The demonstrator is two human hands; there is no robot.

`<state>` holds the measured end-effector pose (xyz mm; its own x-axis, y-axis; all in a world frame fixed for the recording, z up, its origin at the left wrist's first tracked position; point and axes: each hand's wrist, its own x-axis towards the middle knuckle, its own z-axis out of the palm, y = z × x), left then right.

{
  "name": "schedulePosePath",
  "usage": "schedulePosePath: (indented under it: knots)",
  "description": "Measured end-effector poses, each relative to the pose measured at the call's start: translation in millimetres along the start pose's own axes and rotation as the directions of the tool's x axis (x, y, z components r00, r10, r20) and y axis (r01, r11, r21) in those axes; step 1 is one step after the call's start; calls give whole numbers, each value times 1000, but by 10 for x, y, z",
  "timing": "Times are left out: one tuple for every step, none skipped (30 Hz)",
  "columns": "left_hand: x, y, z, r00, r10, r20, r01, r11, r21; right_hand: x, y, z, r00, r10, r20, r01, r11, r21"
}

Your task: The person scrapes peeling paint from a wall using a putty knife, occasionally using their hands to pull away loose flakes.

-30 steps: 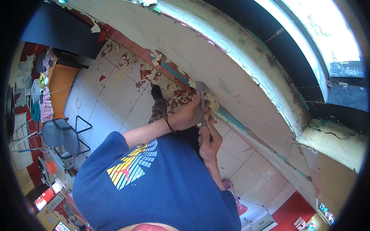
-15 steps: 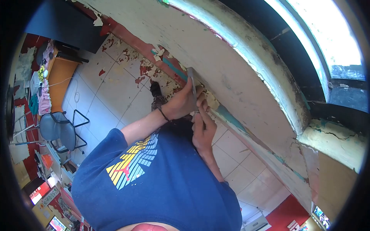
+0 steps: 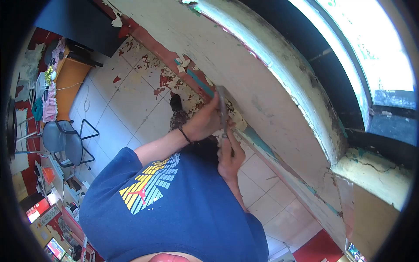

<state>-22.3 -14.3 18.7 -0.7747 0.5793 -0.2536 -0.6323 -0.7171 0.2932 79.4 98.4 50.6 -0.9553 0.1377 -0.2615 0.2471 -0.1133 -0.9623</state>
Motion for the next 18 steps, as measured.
schedulePosePath:
  knots:
    - [-16, -53, 104, 997, -35, -63, 38, 998, 46, -57, -59, -89, 1000, 23, -2, -23, 999, 22]
    - [-17, -74, 168, 990, -66, -128, 78, 993, 85, -72, -103, -139, 999, 49, -3, -49, 998, 39]
    - [-13, -58, 181, 990, -61, -129, 72, 994, 81, -54, -121, -140, 999, 50, 3, -50, 998, 36]
    - [-17, -55, 184, 992, -63, -112, 74, 993, 95, -52, -131, -142, 999, 46, 7, -46, 998, 38]
    - [-21, -55, 179, 993, -73, -92, 83, 991, 109, -59, -132, -141, 999, 41, 3, -41, 998, 42]
    - [-12, -27, 153, 993, -81, -89, 90, 990, 109, -34, -105, -134, 999, 41, -6, -41, 998, 42]
    - [-8, 20, 108, 995, -70, -71, 79, 988, 133, 6, -54, -115, 1000, 14, 10, -14, 1000, 25]
    - [-10, 38, 76, 997, -61, -55, 69, 985, 157, 25, -20, -95, 1000, -11, 25, 11, 1000, 10]
    - [-16, 26, 60, 996, -70, -55, 78, 984, 159, 26, -22, -77, 1000, -9, 16, 9, 1000, 14]
    - [-28, 9, 46, 997, -58, -50, 65, 988, 142, 17, -39, -63, 999, -28, 24, 28, 999, 22]
    - [-36, 5, 36, 998, -40, -45, 46, 991, 127, 15, -56, -51, 998, -51, 37, 50, 998, 31]
    - [-35, -12, 42, 998, -34, -43, 40, 990, 133, -6, -68, -58, 997, -58, 41, 56, 998, 35]
    - [-27, -57, 60, 995, -50, -85, 61, 990, 125, -41, -80, -93, 1000, -24, 20, 23, 999, 39]
    - [-9, -78, 68, 990, -64, -127, 78, 991, 111, -37, -96, -130, 1000, 11, 1, -11, 999, 41]
    - [2, -55, 50, 990, -60, -127, 74, 991, 111, -7, -114, -148, 1000, 10, 5, -10, 999, 40]
    - [16, -20, 22, 996, -49, -68, 59, 988, 143, 19, -130, -163, 1000, 20, 2, -20, 1000, 4]
    - [35, -3, -1, 999, -46, -8, 46, 984, 173, 38, -141, -173, 999, 32, -6, -32, 999, -32]
    - [38, 1, -5, 998, -64, -10, 65, 983, 171, 52, -149, -163, 999, 40, -23, -41, 999, -29]
